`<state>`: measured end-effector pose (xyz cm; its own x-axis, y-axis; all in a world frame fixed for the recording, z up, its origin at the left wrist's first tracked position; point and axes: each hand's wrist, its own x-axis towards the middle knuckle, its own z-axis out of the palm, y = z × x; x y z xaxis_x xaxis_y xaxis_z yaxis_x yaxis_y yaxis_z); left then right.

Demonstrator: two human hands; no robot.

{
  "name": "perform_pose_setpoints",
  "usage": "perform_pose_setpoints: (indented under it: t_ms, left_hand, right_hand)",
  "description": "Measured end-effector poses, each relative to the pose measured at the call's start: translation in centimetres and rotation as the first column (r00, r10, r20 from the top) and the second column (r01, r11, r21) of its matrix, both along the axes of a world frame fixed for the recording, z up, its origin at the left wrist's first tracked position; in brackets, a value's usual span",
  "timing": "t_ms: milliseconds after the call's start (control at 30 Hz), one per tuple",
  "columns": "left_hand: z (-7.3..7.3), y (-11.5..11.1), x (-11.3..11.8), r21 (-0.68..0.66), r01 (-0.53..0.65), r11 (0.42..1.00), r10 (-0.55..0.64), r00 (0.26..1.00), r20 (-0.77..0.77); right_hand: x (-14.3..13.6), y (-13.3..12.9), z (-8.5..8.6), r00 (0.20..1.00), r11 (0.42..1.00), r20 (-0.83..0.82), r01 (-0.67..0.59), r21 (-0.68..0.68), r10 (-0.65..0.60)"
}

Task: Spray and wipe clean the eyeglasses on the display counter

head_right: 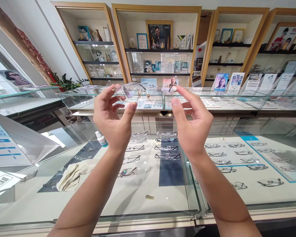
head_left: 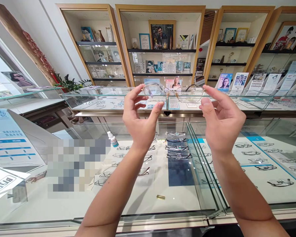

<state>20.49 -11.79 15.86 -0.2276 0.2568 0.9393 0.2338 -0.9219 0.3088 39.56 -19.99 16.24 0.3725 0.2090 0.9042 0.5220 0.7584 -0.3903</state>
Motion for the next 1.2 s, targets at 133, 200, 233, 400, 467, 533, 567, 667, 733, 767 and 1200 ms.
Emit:
perform_pose_setpoints:
  t_ms: [133, 200, 233, 400, 467, 533, 567, 667, 733, 767, 1200]
  left_hand:
    - [0.0, -0.2, 0.1, 0.01, -0.025, 1.0, 0.025, 1.0, -0.007]
    - [0.0, -0.3, 0.2, 0.016, -0.04, 0.999, 0.04, 0.999, -0.004]
    - [0.0, -0.4, 0.2, 0.015, -0.048, 0.999, 0.048, 0.999, -0.003]
    - [0.1, -0.5, 0.3, -0.007, -0.078, 0.997, 0.078, 0.997, 0.008]
    - [0.1, -0.6, 0.3, -0.012, -0.077, 0.997, 0.078, 0.997, 0.016]
    - [0.1, -0.7, 0.3, -0.018, -0.084, 0.996, 0.084, 0.996, 0.023]
    - [0.1, -0.7, 0.3, -0.02, -0.09, 0.996, 0.09, 0.996, 0.027]
    - [0.0, -0.9, 0.3, -0.007, -0.108, 0.994, 0.108, 0.994, 0.035]
    - [0.0, -1.0, 0.3, 0.019, -0.118, 0.993, 0.118, 0.992, 0.037]
    - [0.0, -1.0, 0.3, 0.031, -0.126, 0.992, 0.124, 0.992, 0.036]
    - [0.2, -1.9, 0.3, 0.163, -0.233, 0.959, 0.234, 0.972, 0.015]
  right_hand:
    - [-0.1, 0.0, 0.0, 1.0, 1.0, 0.011, 0.024, 0.0, -0.024]
    - [-0.1, 0.0, 0.0, 1.0, 1.0, 0.009, 0.023, 0.0, -0.023]
    - [-0.1, 0.1, 0.0, 1.0, 1.0, 0.008, 0.021, -0.002, -0.021]
    - [0.0, 0.1, -0.1, 1.0, 1.0, 0.021, 0.014, -0.018, -0.013]
    - [0.1, 0.1, -0.1, 0.999, 0.999, 0.037, 0.022, -0.031, -0.021]
    - [0.3, 0.0, -0.1, 0.998, 0.998, 0.053, 0.032, -0.048, -0.03]
    - [0.3, 0.0, -0.1, 0.998, 0.998, 0.056, 0.032, -0.055, -0.029]
    - [0.6, 0.2, -0.1, 0.998, 0.998, 0.057, 0.0, -0.059, 0.003]
    - [0.8, 0.5, -0.3, 0.997, 0.998, 0.067, -0.033, -0.052, 0.036]
    - [0.9, 0.7, -0.4, 0.996, 0.998, 0.073, -0.044, -0.052, 0.048]
    - [0.9, 1.6, -0.4, 0.995, 0.994, 0.042, -0.082, -0.078, 0.085]
